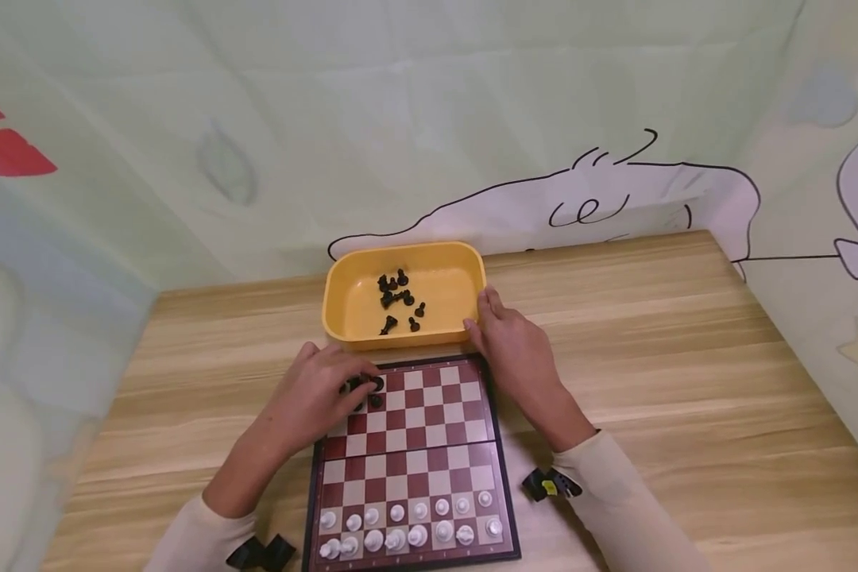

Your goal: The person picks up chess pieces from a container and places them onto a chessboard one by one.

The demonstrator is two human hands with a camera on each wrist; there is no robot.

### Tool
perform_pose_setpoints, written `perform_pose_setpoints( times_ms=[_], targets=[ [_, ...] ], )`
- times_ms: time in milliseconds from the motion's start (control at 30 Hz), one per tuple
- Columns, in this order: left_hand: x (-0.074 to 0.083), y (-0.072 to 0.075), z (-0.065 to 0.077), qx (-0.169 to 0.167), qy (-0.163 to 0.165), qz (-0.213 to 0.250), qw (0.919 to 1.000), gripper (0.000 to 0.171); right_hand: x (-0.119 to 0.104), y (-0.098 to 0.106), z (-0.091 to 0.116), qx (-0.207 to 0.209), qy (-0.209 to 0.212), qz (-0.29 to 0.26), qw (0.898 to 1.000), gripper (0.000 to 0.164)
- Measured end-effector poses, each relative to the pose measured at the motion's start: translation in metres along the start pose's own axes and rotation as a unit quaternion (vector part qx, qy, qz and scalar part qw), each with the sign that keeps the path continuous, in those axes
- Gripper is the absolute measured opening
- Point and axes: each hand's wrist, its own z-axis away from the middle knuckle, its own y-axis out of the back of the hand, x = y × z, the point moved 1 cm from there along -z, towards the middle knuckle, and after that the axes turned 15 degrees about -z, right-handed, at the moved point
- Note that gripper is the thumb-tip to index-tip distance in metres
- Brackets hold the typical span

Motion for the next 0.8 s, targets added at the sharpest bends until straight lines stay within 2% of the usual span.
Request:
perform_pose_setpoints(
  times_ms=[200, 400, 800],
  targets=[
    [-0.0004, 0.0018, 0.0020, 0.018, -0.002, -0.007, 0.9998, 0.017, 0.0009, 0.0001, 0.0008, -0.001, 0.003, 0.001, 1.000, 0.057],
    [-0.0018, 0.0022, 0.0021, 0.039, 0.002, 0.008, 0.9992, 0.015, -0.0001, 0.0009, 0.0011, -0.003, 0.000, -0.003, 1.000, 0.058],
    [-0.0036, 0.0090, -0.0066, 0.086, 0.002, 0.013, 0.9962, 0.014, 0.0008, 0.0010, -0.0002, 0.000, 0.006, -0.001, 1.000, 0.058]
  ],
)
